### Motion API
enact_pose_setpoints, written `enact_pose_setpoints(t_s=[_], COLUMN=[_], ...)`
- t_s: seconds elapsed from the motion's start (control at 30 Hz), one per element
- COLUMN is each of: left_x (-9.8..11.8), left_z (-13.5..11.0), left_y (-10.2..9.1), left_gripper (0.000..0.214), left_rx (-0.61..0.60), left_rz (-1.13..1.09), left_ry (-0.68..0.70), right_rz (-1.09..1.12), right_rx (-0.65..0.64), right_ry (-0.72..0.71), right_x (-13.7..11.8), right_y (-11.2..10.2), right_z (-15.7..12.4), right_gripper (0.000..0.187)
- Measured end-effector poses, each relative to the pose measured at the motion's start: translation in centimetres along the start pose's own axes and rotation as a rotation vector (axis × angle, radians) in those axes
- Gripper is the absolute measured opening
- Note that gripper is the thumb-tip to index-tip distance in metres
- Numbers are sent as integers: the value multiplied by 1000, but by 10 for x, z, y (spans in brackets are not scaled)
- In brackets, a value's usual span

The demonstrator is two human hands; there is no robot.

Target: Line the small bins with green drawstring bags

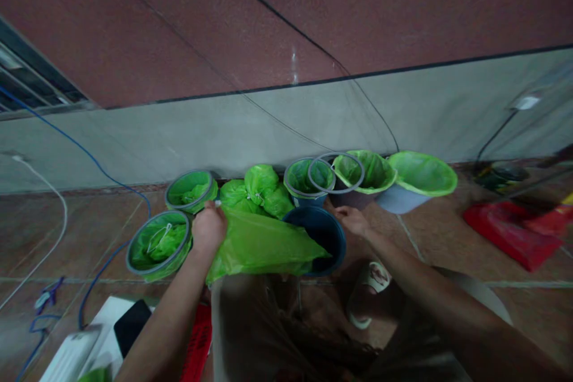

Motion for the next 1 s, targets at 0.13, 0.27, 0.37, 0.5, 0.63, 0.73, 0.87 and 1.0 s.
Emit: enact_pose_setpoints(t_s=[0.13,0.27,0.37,0.5,0.63,0.73,0.87,1.0], left_x=[55,114,147,172,184,189,195,188], left_z=[2,-4,-9,-10,-6,1,12,11], left_y=[38,101,141,168,166,158,163,184], left_gripper=[31,13,6,17,41,46,43,22], left_rx=[22,-176,-339,-654,-906,-976,-968,-811], left_rz=[-304,-753,-899,-1335,-1724,-1827,-1855,-1573], left_ry=[-54,-15,26,-3,-124,-156,-153,-167], right_rz=[-37,-19,-30,-121,-123,-21,-25,-308], right_rx=[-105,-221,-263,-239,-195,-173,-116,-142], right_ry=[-54,-116,-160,-208,-142,-120,-126,-131], right_x=[-16,-31,-36,-35,-40,-53,-64,-56], right_y=[-2,2,5,9,13,12,8,17], right_z=[1,-16,-24,-24,-21,-19,-10,-8], right_gripper=[17,27,27,23,39,58,89,106])
Point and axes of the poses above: each hand's wrist, its own z-axis towards the middle knuckle, its own y-axis out of the palm, x = y × z, the point moved 1 cm from there along z, towards the middle knuckle, and after that the axes turned 5 degrees about -z, right-handed, at the moved point
